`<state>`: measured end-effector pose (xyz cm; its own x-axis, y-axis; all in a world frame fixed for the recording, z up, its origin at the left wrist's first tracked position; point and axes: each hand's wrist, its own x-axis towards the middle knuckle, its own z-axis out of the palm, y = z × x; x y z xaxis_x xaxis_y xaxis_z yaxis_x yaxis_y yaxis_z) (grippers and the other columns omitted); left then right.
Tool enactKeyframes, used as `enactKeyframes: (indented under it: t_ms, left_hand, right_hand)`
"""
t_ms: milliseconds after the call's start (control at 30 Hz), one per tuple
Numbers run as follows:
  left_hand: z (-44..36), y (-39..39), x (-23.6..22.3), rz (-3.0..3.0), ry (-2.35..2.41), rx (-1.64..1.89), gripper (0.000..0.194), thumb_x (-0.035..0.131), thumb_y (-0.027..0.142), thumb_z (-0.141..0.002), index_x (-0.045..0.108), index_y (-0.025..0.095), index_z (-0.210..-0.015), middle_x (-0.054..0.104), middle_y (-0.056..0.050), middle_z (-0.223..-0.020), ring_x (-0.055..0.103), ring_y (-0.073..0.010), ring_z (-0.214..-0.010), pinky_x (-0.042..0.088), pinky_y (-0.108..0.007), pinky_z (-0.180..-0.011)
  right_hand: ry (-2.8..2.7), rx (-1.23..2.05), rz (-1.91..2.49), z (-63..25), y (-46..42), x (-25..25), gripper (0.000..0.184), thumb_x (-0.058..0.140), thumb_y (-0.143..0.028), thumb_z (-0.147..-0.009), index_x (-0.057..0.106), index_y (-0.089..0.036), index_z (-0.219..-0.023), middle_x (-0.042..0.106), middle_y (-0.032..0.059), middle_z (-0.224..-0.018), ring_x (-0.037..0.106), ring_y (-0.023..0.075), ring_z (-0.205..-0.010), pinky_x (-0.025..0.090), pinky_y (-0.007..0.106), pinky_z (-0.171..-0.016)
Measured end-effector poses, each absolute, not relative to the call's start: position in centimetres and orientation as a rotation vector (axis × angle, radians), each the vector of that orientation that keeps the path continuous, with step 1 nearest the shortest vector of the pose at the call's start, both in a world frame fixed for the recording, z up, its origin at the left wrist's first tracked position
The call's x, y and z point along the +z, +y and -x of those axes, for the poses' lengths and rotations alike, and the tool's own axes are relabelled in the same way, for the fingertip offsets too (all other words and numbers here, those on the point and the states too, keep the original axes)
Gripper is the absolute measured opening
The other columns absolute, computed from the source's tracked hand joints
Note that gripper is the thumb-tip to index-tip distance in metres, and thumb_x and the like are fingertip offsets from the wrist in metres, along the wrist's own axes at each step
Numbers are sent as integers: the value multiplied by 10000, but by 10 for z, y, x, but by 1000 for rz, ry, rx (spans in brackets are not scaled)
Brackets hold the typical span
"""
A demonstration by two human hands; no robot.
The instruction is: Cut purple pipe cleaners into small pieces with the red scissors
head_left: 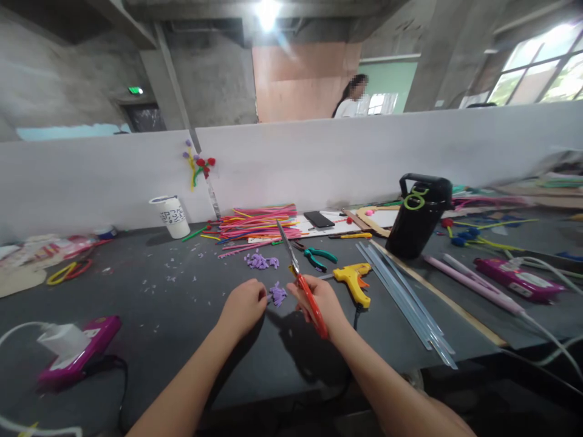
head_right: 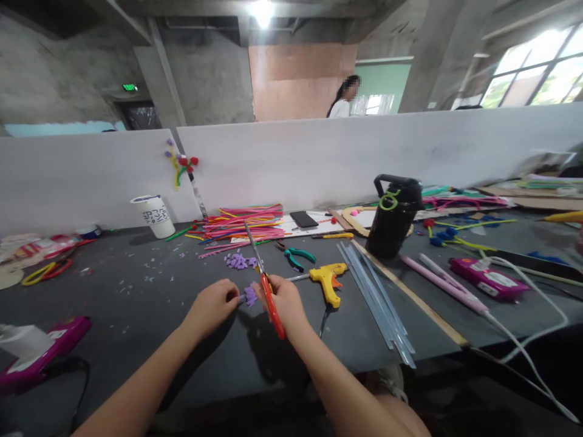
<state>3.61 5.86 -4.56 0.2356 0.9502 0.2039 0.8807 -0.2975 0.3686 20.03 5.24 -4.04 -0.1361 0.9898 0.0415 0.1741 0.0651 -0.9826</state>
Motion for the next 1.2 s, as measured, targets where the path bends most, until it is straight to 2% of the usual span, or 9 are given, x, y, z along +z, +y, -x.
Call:
enactKeyframes:
  t_ms: [200,367,467,633,700,800,867,1200]
  left_hand:
    - [-34,69,-50,-2302,1742,552,143,476,162,-718,616,186,-711,595,-31,-752,538,-149,-705,360,-232,-640]
    - [-18,82,-39,-2209,1927,636,283,352,241,-799,600,166,-686,580,-58,-757,542,-169,-718,372,-260,-658]
    - [-9,93,-34,-2201,1957,664,218,387,164,-756,589,164,-839,576,-66,-901,544,-166,-781,383,-260,-704]
    - [-20,116,-37,-2280,1822,545,160,454,177,-767,613,177,-753,604,-46,-839,549,-165,-825,403,-271,-756]
    - [-31,126,-43,-2290,1783,500,149,471,205,-793,610,169,-834,602,-54,-911,546,-165,-868,415,-304,-790]
    - [-49,140,-53,-2258,1801,468,280,475,277,-814,513,162,-1066,539,-80,-1084,547,-187,-901,460,-391,-753]
    - [-58,148,-58,-2206,1845,471,310,476,282,-814,488,163,-1100,523,-85,-1109,546,-193,-909,466,-400,-745]
    - [-44,142,-50,-1851,1788,596,291,485,281,-808,507,160,-1072,540,-76,-1075,551,-190,-893,466,-383,-735]
  right_hand:
    - [-1447,1182,1242,-201,51,-40,284,561,-426,-668,419,-187,-608,367,-102,-366,348,53,-263,265,156,-270]
    - [-1450,1185,1247,-203,52,-40,284,555,-416,-677,408,-188,-592,366,-101,-361,341,51,-264,265,157,-277]
    - [-1451,1179,1254,-204,53,-41,274,554,-414,-679,414,-190,-605,365,-102,-356,344,56,-263,268,163,-279]
    - [-1451,1192,1255,-202,53,-42,273,553,-408,-678,412,-189,-598,408,-89,-383,344,53,-274,262,166,-291]
    - [-1457,1191,1254,-201,54,-43,270,555,-399,-676,411,-187,-589,420,-83,-391,338,50,-281,253,168,-302]
    - [-1470,1173,1260,-200,56,-46,241,551,-381,-679,438,-182,-602,438,-74,-401,342,52,-299,239,172,-320]
    - [-1477,1159,1264,-200,57,-49,214,543,-365,-683,458,-179,-618,450,-69,-411,350,56,-312,235,175,-333]
    - [-1452,1210,1246,-201,54,-43,189,557,-310,-668,439,-181,-598,441,-77,-418,334,44,-308,221,167,-327]
